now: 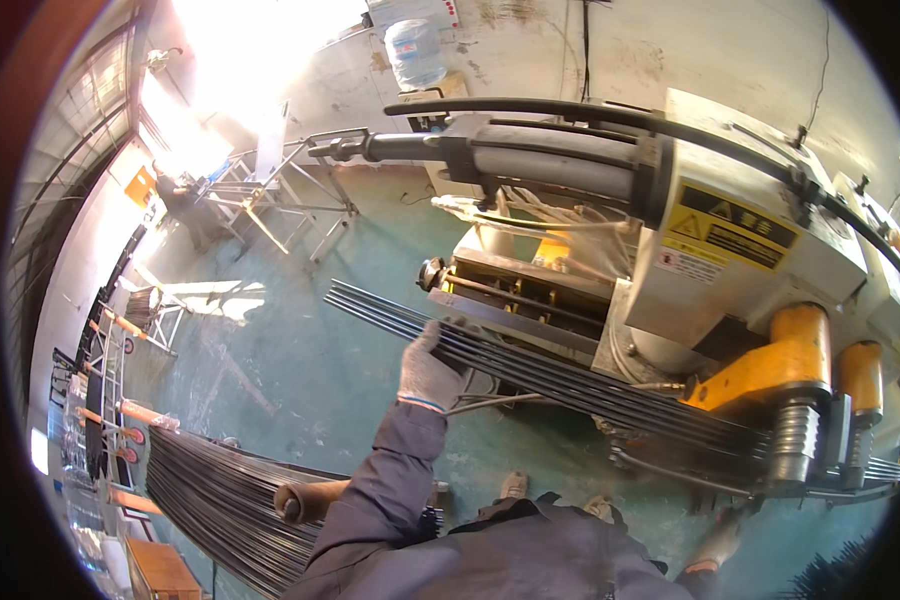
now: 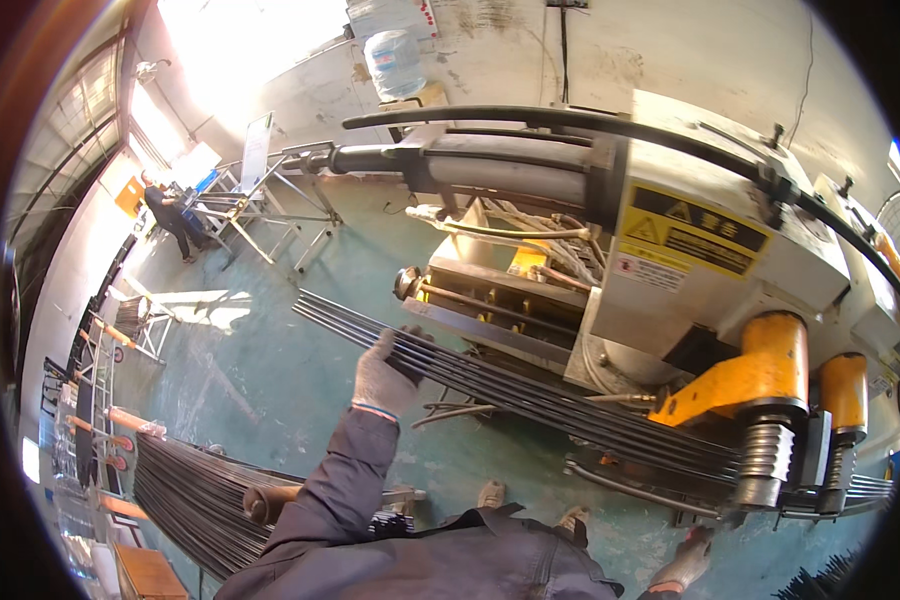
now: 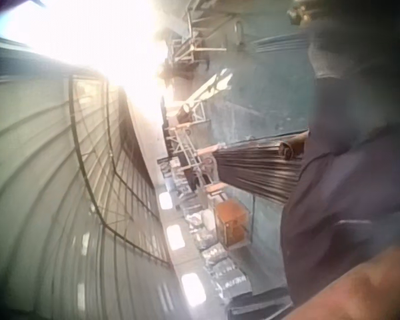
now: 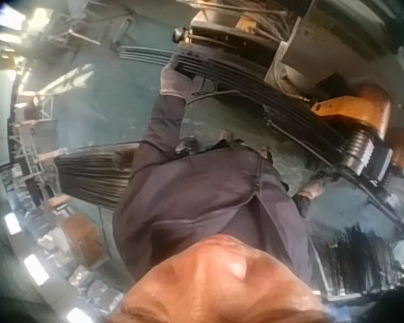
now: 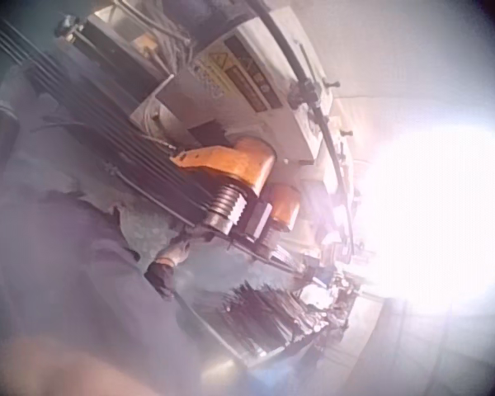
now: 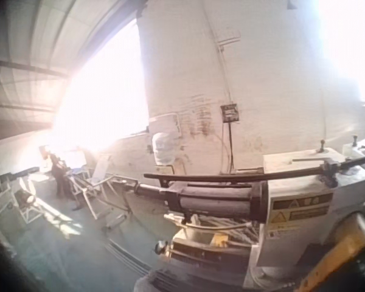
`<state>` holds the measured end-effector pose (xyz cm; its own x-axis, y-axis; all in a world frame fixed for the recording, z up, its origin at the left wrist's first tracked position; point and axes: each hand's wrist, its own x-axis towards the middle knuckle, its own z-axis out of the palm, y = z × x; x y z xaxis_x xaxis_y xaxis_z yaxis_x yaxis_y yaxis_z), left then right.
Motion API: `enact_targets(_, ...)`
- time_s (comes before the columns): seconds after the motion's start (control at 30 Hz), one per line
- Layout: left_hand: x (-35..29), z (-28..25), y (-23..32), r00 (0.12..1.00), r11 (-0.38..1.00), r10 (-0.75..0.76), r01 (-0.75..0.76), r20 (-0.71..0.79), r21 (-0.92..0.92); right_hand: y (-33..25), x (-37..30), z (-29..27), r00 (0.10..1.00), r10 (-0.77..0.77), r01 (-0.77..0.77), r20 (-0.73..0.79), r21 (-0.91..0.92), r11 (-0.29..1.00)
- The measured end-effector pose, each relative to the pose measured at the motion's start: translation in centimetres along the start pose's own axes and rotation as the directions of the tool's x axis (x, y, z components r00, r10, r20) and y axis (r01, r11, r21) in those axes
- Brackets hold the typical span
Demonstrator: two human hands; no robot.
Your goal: The person repeatedly picks up bundles of straight metal rods from a rack, feeds them into a bending machine, and removes the bent rods to place them back on the rack. The process is repeated multiple times throughout the video.
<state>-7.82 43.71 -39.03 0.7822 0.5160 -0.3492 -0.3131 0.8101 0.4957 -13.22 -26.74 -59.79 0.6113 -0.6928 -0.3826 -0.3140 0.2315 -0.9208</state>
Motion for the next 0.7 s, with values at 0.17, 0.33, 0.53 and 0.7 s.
enact_targets(0.17,8.3,-6.3,12.8,0.985,0.988,0.154,-0.154,-0.072,0.01,13.7,-1.6,0.1,0.841,0.076,-0.064,0.535,-0.04,0.997)
enact_targets(0.33,12.7,-10.1,21.2,0.959,0.96,0.272,-0.264,-0.086,0.088,14.2,-7.9,1.8,0.889,0.231,-0.282,0.395,0.076,0.956)
enact_targets(0.53,13.6,-11.6,22.6,0.962,0.948,0.264,-0.246,-0.066,0.204,7.6,-14.2,5.6,0.973,-0.052,0.136,0.226,-0.379,0.915)
enact_targets(0.7,13.1,-13.1,23.6,0.978,0.86,0.205,-0.199,0.041,0.47,5.2,-17.2,6.7,0.978,0.031,0.068,0.208,-0.45,0.89)
